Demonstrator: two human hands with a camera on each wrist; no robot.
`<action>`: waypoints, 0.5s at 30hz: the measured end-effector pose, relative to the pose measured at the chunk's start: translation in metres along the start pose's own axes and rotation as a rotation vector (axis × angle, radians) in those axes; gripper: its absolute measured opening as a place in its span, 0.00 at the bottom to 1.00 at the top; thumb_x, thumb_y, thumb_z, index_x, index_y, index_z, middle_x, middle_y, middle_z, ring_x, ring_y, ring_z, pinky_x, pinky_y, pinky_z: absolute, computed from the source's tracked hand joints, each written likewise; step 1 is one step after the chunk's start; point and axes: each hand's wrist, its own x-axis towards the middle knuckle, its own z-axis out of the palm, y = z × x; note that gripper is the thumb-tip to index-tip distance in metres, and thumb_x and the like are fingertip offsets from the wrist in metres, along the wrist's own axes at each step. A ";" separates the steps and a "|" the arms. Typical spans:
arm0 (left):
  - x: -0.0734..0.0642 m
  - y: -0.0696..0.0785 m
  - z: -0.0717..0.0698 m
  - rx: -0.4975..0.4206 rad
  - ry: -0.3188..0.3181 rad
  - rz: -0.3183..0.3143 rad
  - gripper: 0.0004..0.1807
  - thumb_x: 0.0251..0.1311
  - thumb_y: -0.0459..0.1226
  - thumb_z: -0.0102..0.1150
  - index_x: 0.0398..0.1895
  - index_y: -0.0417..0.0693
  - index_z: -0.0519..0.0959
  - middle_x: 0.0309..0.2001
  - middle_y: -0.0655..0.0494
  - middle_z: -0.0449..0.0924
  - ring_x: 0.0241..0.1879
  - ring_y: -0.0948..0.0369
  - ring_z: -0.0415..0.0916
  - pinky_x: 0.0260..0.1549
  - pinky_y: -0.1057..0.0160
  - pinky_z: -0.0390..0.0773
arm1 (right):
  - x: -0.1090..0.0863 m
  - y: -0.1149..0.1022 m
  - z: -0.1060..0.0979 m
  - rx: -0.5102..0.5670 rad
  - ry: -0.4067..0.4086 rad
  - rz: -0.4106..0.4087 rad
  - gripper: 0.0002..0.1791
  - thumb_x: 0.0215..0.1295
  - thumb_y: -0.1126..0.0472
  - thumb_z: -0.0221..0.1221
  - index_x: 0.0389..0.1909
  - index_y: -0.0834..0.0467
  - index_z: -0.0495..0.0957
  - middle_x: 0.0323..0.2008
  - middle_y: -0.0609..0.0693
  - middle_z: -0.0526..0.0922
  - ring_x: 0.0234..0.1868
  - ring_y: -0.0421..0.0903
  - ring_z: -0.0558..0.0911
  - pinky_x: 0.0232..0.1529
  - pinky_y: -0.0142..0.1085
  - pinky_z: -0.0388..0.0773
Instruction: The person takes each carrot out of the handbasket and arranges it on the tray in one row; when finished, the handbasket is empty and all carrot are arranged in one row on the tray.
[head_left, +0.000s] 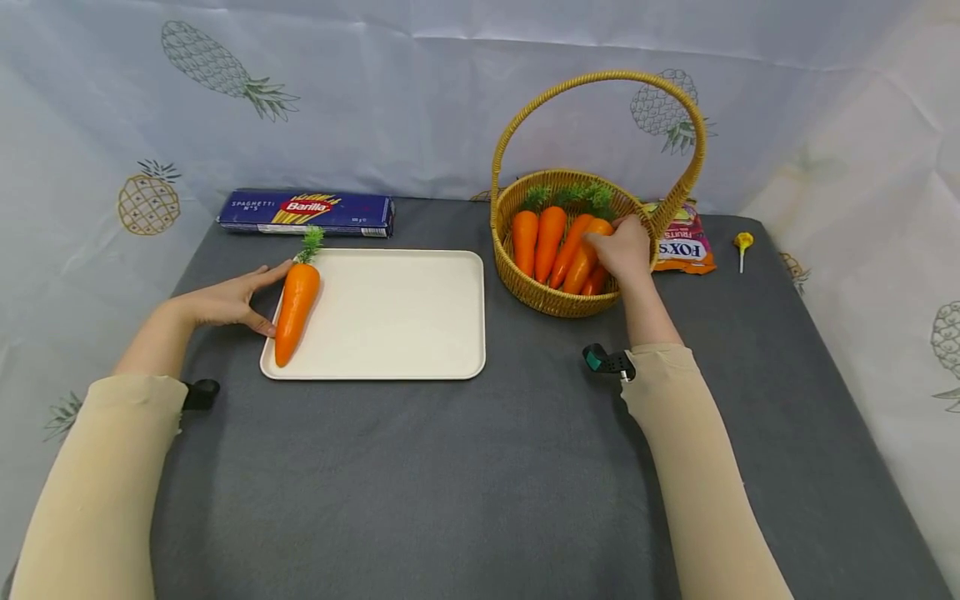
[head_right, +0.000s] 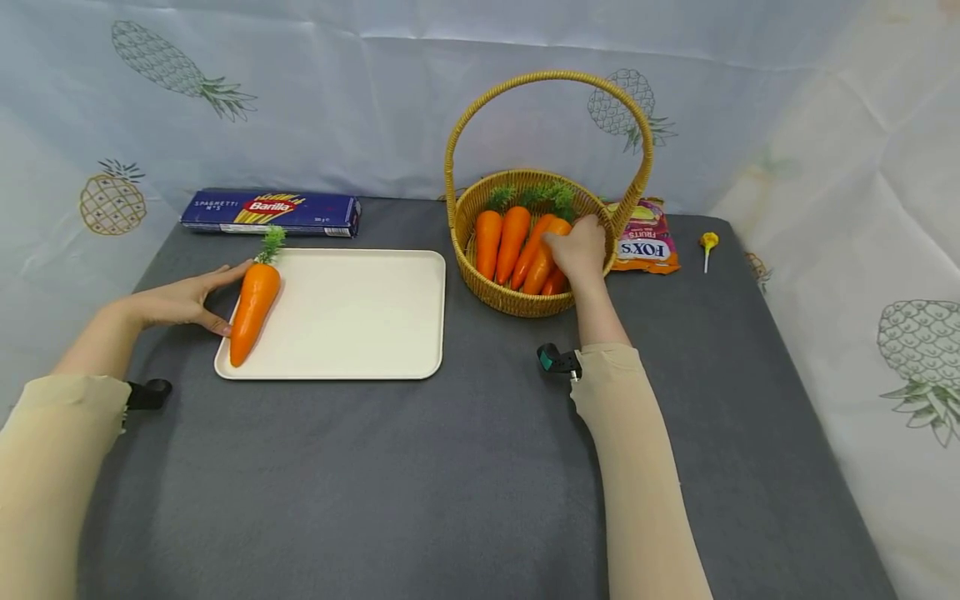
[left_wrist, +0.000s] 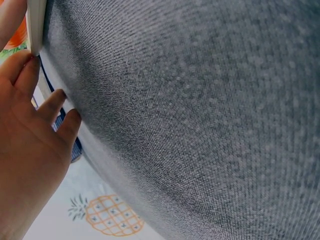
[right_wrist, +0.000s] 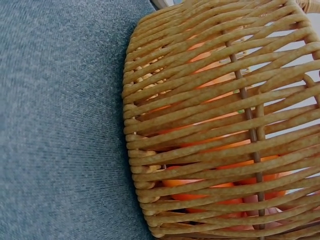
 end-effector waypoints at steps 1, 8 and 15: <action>0.000 0.000 0.000 0.001 0.000 0.001 0.65 0.51 0.40 0.73 0.80 0.55 0.31 0.76 0.25 0.20 0.74 0.24 0.23 0.62 0.18 0.34 | 0.000 0.000 0.000 -0.001 0.002 0.002 0.35 0.66 0.49 0.55 0.65 0.69 0.61 0.60 0.68 0.69 0.56 0.59 0.72 0.59 0.51 0.77; 0.001 -0.001 0.000 0.013 -0.001 -0.004 0.65 0.51 0.40 0.72 0.80 0.55 0.31 0.76 0.25 0.21 0.74 0.24 0.24 0.62 0.19 0.35 | 0.001 -0.001 -0.001 0.035 0.028 0.026 0.35 0.67 0.49 0.53 0.67 0.66 0.61 0.63 0.66 0.70 0.57 0.58 0.74 0.56 0.49 0.78; 0.002 -0.001 -0.001 0.010 -0.004 -0.008 0.66 0.51 0.40 0.73 0.80 0.56 0.30 0.76 0.25 0.20 0.74 0.24 0.24 0.63 0.19 0.35 | -0.001 -0.008 -0.007 0.128 0.013 0.045 0.37 0.69 0.47 0.52 0.72 0.61 0.56 0.68 0.63 0.67 0.54 0.53 0.75 0.53 0.44 0.80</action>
